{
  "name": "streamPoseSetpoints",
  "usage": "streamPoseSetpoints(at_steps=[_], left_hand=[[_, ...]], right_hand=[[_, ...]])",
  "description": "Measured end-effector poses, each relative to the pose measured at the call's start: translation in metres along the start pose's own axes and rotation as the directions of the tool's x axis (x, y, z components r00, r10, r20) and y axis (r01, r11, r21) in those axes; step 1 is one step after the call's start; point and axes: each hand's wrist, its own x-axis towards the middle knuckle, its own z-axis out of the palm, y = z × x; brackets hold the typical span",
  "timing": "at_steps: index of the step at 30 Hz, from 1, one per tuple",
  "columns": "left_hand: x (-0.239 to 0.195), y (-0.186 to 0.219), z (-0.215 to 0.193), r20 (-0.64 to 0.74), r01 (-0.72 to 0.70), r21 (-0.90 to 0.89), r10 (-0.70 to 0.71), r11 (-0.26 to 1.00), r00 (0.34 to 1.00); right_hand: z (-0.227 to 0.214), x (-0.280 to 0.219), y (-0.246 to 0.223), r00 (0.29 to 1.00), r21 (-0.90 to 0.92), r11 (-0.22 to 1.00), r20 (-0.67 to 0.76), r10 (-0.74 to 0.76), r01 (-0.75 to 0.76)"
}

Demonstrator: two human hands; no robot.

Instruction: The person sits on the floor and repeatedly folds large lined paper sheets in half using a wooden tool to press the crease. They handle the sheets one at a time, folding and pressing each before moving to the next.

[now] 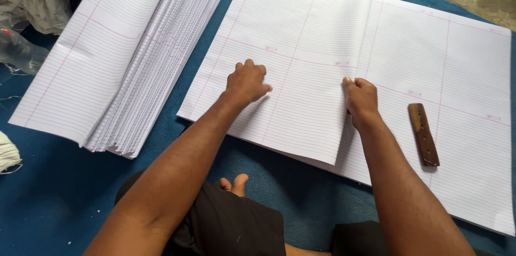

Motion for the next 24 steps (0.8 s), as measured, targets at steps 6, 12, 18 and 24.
streamPoseSetpoints(at_steps=[6, 12, 18, 24], left_hand=[[0.014, -0.023, -0.003, -0.086, 0.138, -0.078, -0.145, 0.987, 0.986], [0.03, -0.034, 0.002, -0.122, 0.257, -0.216, -0.287, 0.942, 0.95], [0.046, -0.034, 0.014, -0.138, 0.229, -0.331, -0.287, 0.915, 0.948], [0.065, -0.045, 0.028, -0.178, 0.147, -0.399, -0.234, 0.905, 0.956]], right_hand=[[-0.015, 0.013, 0.019, 0.988, 0.206, 0.97, -0.101, -0.114, 0.133], [-0.053, -0.003, 0.019, 0.979, -0.006, 0.997, -0.186, -0.082, 0.082], [-0.081, -0.033, 0.013, 0.968, -0.064, 0.998, -0.25, -0.03, 0.015], [-0.088, -0.045, 0.0, 0.974, -0.093, 0.988, -0.182, -0.137, 0.122]])
